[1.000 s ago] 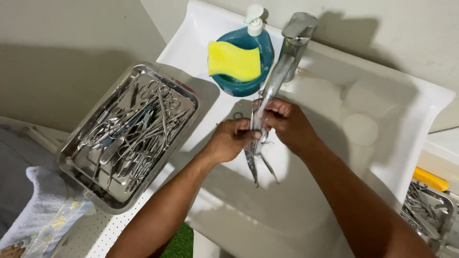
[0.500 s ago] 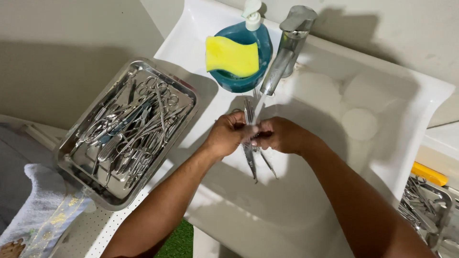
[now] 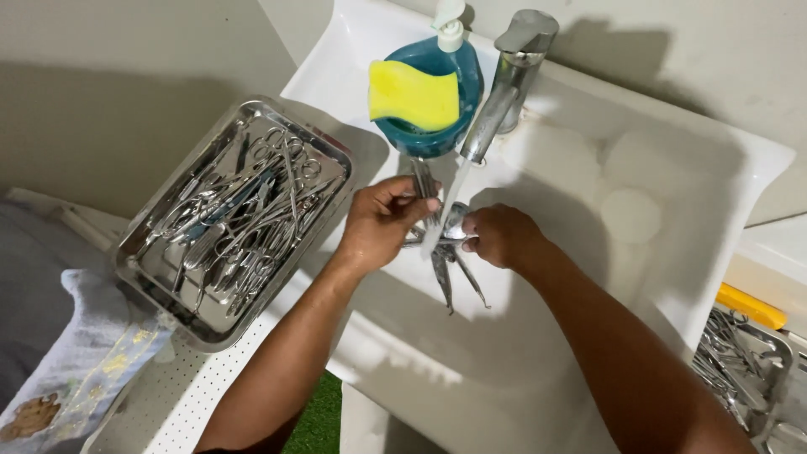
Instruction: The person washes a collection of metal surgical instruments, including scissors and forceps, under running water in a white sink. They rinse the tools individually and in small groups, then place them into a metal tray positioned on the counter to the left of the sink.
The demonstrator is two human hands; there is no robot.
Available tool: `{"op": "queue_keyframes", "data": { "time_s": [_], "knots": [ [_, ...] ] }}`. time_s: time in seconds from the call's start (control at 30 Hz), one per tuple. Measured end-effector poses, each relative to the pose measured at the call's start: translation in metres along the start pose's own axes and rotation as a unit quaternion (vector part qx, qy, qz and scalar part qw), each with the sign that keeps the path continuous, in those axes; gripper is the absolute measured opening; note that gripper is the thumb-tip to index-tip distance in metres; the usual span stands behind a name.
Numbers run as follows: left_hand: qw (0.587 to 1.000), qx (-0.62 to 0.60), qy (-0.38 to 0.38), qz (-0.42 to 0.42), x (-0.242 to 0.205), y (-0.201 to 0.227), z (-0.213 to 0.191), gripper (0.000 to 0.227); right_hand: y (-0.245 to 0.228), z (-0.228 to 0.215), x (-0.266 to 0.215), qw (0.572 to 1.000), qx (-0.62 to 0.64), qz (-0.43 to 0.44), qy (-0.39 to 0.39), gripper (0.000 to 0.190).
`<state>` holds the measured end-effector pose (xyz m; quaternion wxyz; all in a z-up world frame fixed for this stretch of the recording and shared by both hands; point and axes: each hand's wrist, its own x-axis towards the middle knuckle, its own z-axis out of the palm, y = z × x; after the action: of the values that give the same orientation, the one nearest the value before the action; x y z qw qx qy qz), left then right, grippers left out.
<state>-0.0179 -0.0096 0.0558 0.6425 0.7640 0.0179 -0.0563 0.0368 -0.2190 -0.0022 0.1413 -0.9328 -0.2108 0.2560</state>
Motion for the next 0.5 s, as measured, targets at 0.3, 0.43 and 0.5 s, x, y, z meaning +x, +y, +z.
{"op": "queue_keyframes", "data": {
  "time_s": [0.3, 0.43, 0.5],
  "knots": [
    [0.991, -0.118, 0.004, 0.063, -0.001, -0.008, -0.009, 0.022, 0.001, -0.001, -0.002, 1.0, 0.007, 0.001, 0.006, 0.027],
    [0.988, -0.124, 0.012, 0.095, -0.004, 0.007, -0.019, 0.021, 0.002, 0.001, -0.001, 1.0, 0.0, -0.005, 0.022, 0.029],
    [0.982, -0.133, 0.037, 0.126, -0.007, 0.017, -0.027, 0.019, 0.001, 0.0, -0.001, 1.0, -0.021, -0.007, 0.012, 0.029]
  ]
}}
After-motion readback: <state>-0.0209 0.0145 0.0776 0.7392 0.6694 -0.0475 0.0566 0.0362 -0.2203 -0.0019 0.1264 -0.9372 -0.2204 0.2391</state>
